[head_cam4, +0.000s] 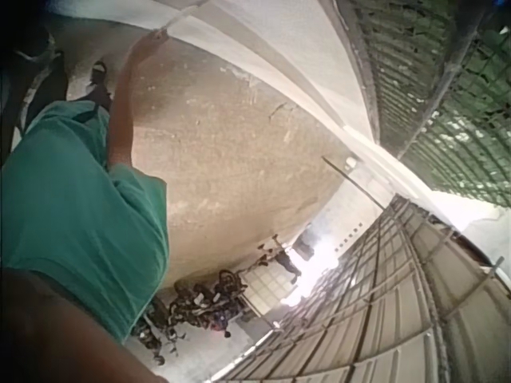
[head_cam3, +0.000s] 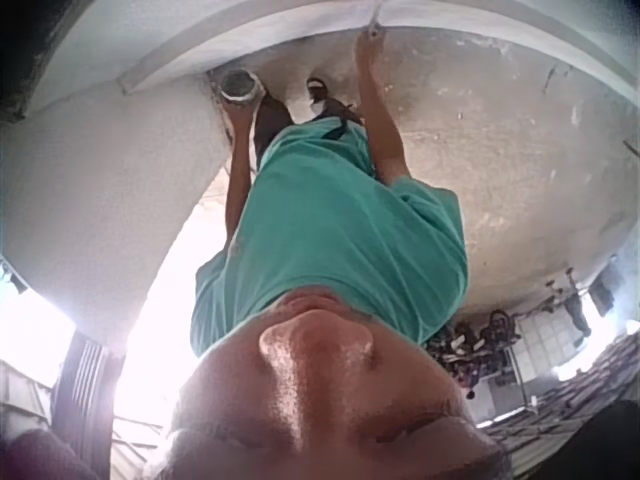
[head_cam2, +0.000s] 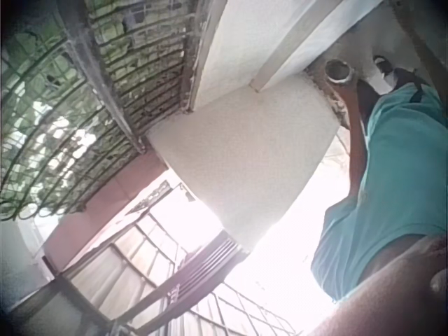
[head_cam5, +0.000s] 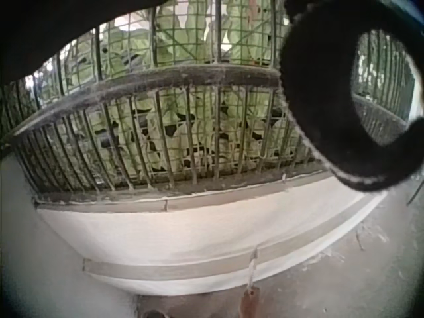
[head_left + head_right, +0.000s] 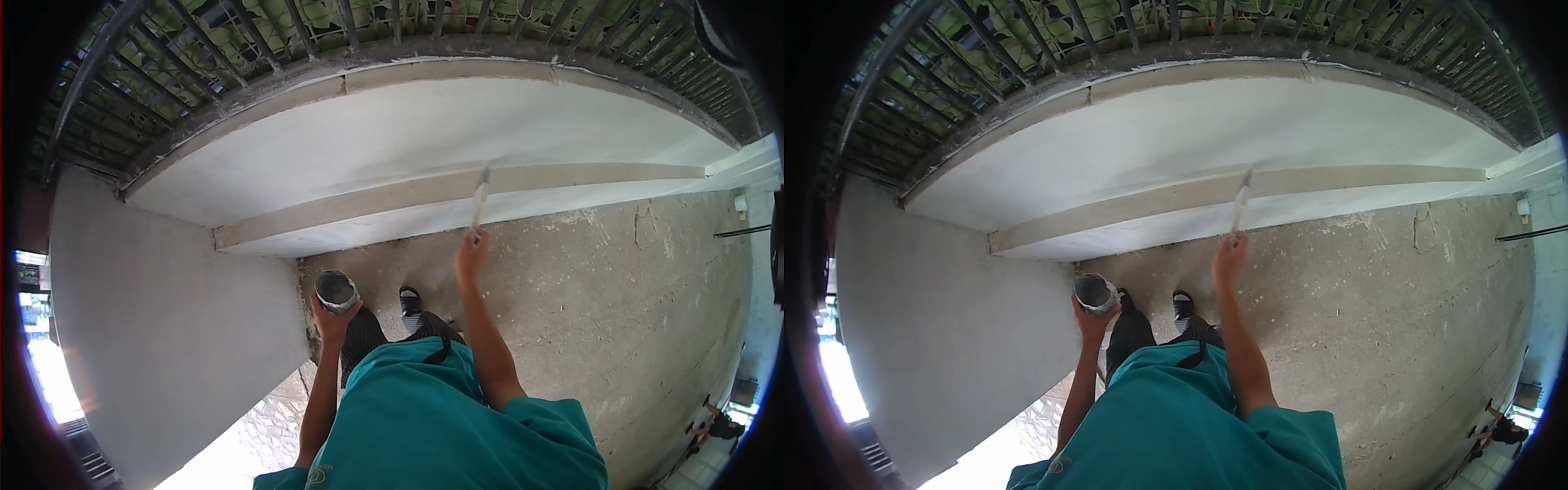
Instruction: The person is painting a concrete wall or ledge using a paintbrush and a small can of white paint.
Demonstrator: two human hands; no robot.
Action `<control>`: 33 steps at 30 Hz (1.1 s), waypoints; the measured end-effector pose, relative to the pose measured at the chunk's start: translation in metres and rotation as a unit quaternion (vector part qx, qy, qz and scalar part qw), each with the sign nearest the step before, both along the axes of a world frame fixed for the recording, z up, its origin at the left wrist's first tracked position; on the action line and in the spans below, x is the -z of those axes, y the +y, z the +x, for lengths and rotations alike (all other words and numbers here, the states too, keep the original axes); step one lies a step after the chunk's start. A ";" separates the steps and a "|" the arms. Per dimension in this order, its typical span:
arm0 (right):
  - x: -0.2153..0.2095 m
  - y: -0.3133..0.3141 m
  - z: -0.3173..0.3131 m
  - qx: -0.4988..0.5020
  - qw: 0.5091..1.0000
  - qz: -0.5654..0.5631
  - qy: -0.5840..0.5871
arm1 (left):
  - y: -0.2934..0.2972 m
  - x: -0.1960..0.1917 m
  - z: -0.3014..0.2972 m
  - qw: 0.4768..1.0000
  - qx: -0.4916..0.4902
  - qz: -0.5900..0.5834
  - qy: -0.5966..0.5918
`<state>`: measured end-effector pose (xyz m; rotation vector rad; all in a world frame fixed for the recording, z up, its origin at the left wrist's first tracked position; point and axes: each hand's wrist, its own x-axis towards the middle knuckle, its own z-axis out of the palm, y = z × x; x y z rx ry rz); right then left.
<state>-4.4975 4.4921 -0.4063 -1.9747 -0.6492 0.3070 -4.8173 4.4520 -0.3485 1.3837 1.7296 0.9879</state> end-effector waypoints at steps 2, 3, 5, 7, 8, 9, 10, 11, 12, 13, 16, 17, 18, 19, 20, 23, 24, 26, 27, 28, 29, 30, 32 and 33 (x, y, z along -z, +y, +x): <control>0.001 0.019 -0.030 -0.020 0.999 -0.018 0.028 | 0.001 -0.006 0.003 1.000 0.003 0.015 -0.006; 0.001 0.023 -0.049 -0.046 0.998 -0.022 0.035 | 0.001 -0.006 0.003 1.000 0.003 0.015 -0.005; -0.001 0.019 -0.095 -0.101 0.994 -0.004 0.039 | -0.002 -0.004 0.000 1.000 -0.012 0.015 -0.003; -0.005 0.003 -0.127 -0.133 0.990 0.019 0.036 | -0.005 -0.001 -0.007 1.000 -0.022 0.010 0.002; -0.009 -0.005 -0.136 -0.188 0.979 -0.011 0.083 | -0.005 0.000 -0.010 1.000 -0.028 0.006 0.005; -0.012 -0.008 -0.140 -0.241 0.961 -0.040 0.128 | -0.005 0.002 -0.013 1.000 -0.029 0.006 0.005; -0.015 -0.008 -0.138 -0.243 0.961 -0.041 0.128 | -0.005 0.004 -0.015 0.999 -0.031 0.011 -0.007; -0.021 -0.007 -0.133 -0.270 0.953 -0.058 0.128 | -0.007 0.006 -0.018 0.999 -0.034 0.014 -0.018; -0.024 -0.006 -0.126 -0.295 0.944 -0.074 0.127 | -0.009 0.010 -0.021 0.999 -0.035 0.013 -0.018; -0.023 -0.002 -0.117 -0.296 0.944 -0.075 0.127 | -0.011 0.014 -0.025 0.999 -0.041 0.018 -0.007; -0.007 0.012 -0.076 -0.282 0.959 -0.019 -0.002 | -0.012 0.023 -0.030 0.999 -0.041 0.021 0.010; -0.004 0.014 -0.060 -0.266 0.964 -0.008 -0.023 | -0.013 0.025 -0.031 0.999 -0.038 0.018 0.019; -0.005 0.014 -0.044 -0.227 0.973 -0.031 -0.019 | -0.014 0.025 -0.032 0.999 -0.040 0.018 0.019; -0.006 0.012 -0.026 -0.186 0.981 -0.054 -0.015 | -0.013 0.025 -0.030 0.999 -0.041 0.012 0.024; -0.004 0.006 -0.008 -0.164 0.985 -0.050 -0.028 | -0.013 0.023 -0.029 0.999 -0.043 0.007 0.029; -0.009 -0.018 0.021 -0.090 0.995 -0.049 -0.010 | -0.011 0.018 -0.026 0.999 -0.039 0.008 0.001; -0.011 -0.023 0.024 -0.037 0.998 -0.054 0.020 | -0.011 0.015 -0.024 0.999 -0.039 0.008 0.000; -0.009 -0.024 0.023 0.009 0.999 -0.030 0.034 | -0.011 0.009 -0.020 0.999 -0.043 -0.011 -0.018; -0.005 -0.024 0.023 0.054 0.997 -0.007 0.048 | -0.010 0.009 -0.019 0.999 -0.040 -0.010 -0.019; -0.001 -0.020 0.022 0.057 0.997 -0.005 0.048 | -0.009 0.008 -0.017 0.999 -0.036 -0.003 -0.006; 0.007 -0.011 0.017 0.067 0.998 -0.004 0.020 | -0.009 0.008 -0.017 0.999 -0.033 0.004 0.008; 0.008 -0.002 0.011 0.078 0.997 -0.004 -0.009 | -0.008 0.008 -0.016 1.000 -0.028 0.003 0.008; 0.008 0.019 -0.014 0.076 0.996 0.016 0.036 | -0.007 0.008 -0.017 1.000 -0.011 0.002 0.023; 0.006 0.026 -0.031 0.059 0.997 0.023 0.045 | -0.007 0.008 -0.018 1.000 -0.007 0.001 0.024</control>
